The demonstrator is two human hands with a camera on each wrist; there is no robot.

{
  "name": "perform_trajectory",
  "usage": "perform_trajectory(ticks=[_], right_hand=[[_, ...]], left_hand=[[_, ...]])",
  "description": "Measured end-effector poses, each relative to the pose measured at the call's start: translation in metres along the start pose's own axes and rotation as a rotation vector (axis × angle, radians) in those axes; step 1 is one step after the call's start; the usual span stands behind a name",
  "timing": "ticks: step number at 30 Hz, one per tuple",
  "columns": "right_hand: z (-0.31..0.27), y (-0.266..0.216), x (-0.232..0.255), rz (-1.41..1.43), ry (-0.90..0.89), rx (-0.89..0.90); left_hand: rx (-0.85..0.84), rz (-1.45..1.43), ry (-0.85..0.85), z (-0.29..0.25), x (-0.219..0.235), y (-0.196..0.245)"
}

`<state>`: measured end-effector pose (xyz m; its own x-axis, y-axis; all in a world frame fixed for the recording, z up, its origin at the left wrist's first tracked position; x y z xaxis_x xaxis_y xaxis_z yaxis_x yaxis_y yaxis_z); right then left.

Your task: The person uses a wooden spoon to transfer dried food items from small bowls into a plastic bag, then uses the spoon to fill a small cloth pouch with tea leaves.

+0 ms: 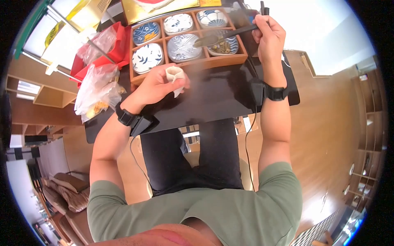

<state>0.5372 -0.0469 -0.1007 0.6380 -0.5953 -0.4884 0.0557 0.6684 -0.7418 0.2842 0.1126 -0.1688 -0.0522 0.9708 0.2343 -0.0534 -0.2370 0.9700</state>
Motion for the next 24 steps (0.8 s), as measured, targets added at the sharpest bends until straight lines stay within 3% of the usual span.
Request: perform_trajectory(ticks=[4,7,9,12,14,17,21,24], right_hand=[[-0.021,0.001,-0.038,0.076,-0.167,-0.013],[-0.032,0.004,-0.052,0.006,-0.121,-0.009],[-0.036,0.002,-0.055,-0.046,-0.195,0.035],[-0.040,-0.006,-0.059,-0.110,-0.299,0.156],[-0.048,-0.022,-0.073,-0.115,-0.517,0.381],[-0.052,-0.032,-0.080,-0.097,-0.586,0.478],[-0.046,-0.031,-0.071,-0.043,-0.540,0.441],[-0.025,-0.031,-0.024,-0.020,-0.150,0.447]], left_hand=[[-0.020,0.024,-0.044,0.002,-0.004,-0.005],[-0.016,-0.009,-0.060,0.001,-0.006,-0.005],[-0.007,0.005,-0.062,0.001,-0.005,-0.003],[-0.004,0.025,-0.059,0.002,-0.005,-0.006],[-0.007,0.032,-0.053,0.002,-0.004,-0.006],[-0.025,0.008,-0.065,0.002,-0.004,-0.005],[0.016,0.026,-0.036,-0.001,-0.002,-0.006],[0.015,0.016,-0.028,0.000,-0.001,0.001]])
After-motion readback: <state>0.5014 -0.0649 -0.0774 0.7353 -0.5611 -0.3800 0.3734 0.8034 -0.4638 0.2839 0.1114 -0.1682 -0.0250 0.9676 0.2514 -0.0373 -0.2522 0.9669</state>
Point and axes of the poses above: each hand's wrist, its own z-axis towards the middle knuckle, its own x-axis out of the back of the hand, y = z × x, the point moved 8 cm from there along z, towards the middle knuckle, and after that the axes turned 13 degrees about z, right-handed, at the moved point
